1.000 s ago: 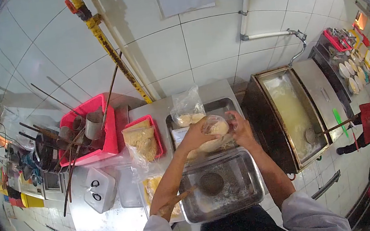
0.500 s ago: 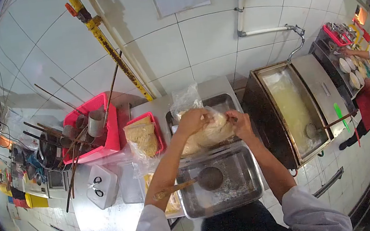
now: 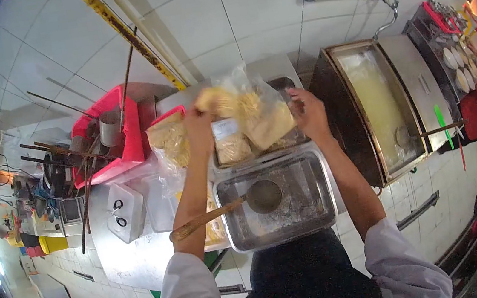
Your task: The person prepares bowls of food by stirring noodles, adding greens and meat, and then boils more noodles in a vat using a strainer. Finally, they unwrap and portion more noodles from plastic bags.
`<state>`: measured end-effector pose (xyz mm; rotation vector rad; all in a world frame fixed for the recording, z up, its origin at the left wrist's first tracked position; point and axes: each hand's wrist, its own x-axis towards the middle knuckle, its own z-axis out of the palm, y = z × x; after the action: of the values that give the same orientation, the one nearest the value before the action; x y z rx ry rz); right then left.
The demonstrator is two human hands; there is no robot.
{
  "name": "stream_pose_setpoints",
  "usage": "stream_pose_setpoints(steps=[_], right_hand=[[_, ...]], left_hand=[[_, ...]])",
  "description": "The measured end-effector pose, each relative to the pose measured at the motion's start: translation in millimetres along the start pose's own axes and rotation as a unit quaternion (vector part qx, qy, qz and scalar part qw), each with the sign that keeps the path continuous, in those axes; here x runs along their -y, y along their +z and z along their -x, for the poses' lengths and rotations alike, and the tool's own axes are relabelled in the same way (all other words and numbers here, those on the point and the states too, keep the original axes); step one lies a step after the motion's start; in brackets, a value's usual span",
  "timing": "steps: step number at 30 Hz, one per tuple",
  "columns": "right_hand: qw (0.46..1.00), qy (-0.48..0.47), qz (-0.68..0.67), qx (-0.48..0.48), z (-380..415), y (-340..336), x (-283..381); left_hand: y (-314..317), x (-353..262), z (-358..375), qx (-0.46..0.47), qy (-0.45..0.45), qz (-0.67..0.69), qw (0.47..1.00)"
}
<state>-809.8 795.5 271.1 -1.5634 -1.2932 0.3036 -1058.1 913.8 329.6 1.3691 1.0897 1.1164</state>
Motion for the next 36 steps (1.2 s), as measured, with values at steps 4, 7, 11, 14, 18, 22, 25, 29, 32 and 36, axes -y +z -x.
stream_pose_setpoints(steps=[4,7,11,14,18,22,25,29,32,36], right_hand=[[0.995,0.049,-0.071,0.041,38,-59,53],[0.972,0.157,-0.152,0.084,78,-88,45],[0.947,0.236,-0.183,0.120,117,-113,65],[0.936,0.253,-0.197,0.149,147,-115,79],[0.775,0.367,-0.463,0.224,169,-103,120],[0.743,0.395,-0.506,0.190,198,-82,117],[0.907,0.279,-0.151,0.277,187,-94,93],[0.816,0.219,0.287,0.452,219,-165,59],[0.828,0.228,0.308,0.409,241,-178,71],[0.895,0.303,-0.006,0.329,198,-122,112]], left_hand=[[-79,-41,18,0.021,0.104,0.378,0.920],[-121,-111,55,-0.060,0.123,0.363,0.922],[-174,-152,145,0.035,0.323,0.411,0.852],[-137,-145,231,0.009,0.344,0.314,0.885],[-56,-88,283,0.151,0.199,0.064,0.966],[23,-19,277,0.279,0.019,0.032,0.959],[33,45,282,0.301,-0.101,-0.004,0.948],[48,48,280,0.325,-0.118,-0.136,0.928],[68,59,278,0.335,-0.046,-0.182,0.923],[79,57,282,0.286,-0.165,-0.177,0.927]])
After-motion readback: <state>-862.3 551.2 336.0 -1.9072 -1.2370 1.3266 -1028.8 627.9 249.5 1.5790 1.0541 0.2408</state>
